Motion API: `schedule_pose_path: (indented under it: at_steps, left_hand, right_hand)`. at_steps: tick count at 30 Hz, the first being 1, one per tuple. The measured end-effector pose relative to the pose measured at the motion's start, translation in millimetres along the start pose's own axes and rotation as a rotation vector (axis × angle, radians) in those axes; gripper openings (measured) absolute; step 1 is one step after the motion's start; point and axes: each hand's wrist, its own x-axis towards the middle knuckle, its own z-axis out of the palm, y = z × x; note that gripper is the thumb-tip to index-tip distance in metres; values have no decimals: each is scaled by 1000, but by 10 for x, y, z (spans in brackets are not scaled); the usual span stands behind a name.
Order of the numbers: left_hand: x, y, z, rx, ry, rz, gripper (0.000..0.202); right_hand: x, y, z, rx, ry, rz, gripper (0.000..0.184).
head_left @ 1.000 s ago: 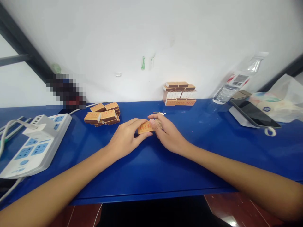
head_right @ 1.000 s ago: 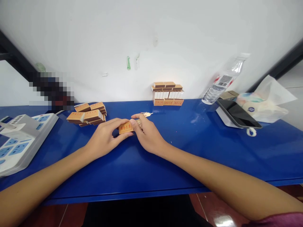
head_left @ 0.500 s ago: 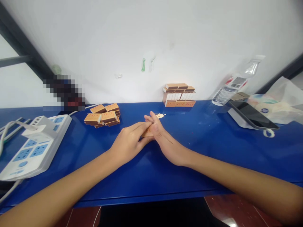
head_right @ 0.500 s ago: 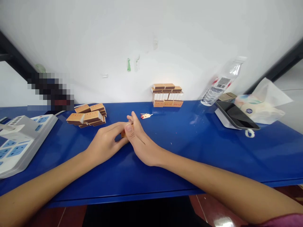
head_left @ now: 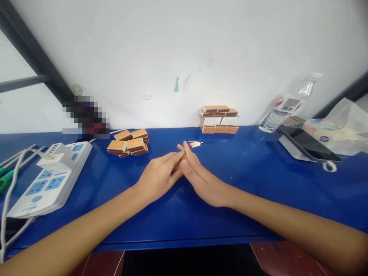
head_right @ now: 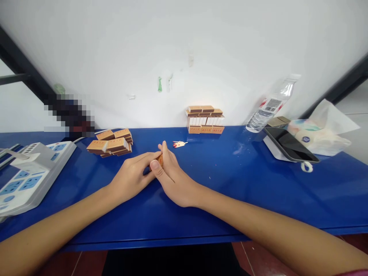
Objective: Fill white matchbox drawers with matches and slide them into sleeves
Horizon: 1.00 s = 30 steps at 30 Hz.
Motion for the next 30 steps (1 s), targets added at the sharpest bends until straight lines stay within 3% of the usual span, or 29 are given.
schedule_pose_path:
  at_steps: [5,7,12,16,19,22,26,30]
  left_hand:
    - [33,-60,-68,107,-88,-120,39]
    - [42,-130,-96,54,-94,-156,47]
    - [46,-262,-121,-79,-129,-167,51]
    - [58,-271,-122,58,-116,-81,33]
    - [72,-292,-137,67,-113,-70,31]
    - [85,-332,-143,48,-117,-78,31]
    - [98,-350,-128,20,-137,-64,32]
    - [95,-342,-130,22,-140,-55,31]
  right_hand:
    - [128,170,-122,-370,87,-242,82]
    - [215,233,-224,-482,109,-350,70]
    - [355,327,-465,-528,-21,-482,41]
    - [393,429,-682,-631,22,-487,41]
    - [502,587,-919,-688,104,-412,41]
    - [679,740,-1095,-633,92,-314,40]
    - [857,824,-1117,-557,62,-330,32]
    - [847,847,-1091,-566,92,-346,28]
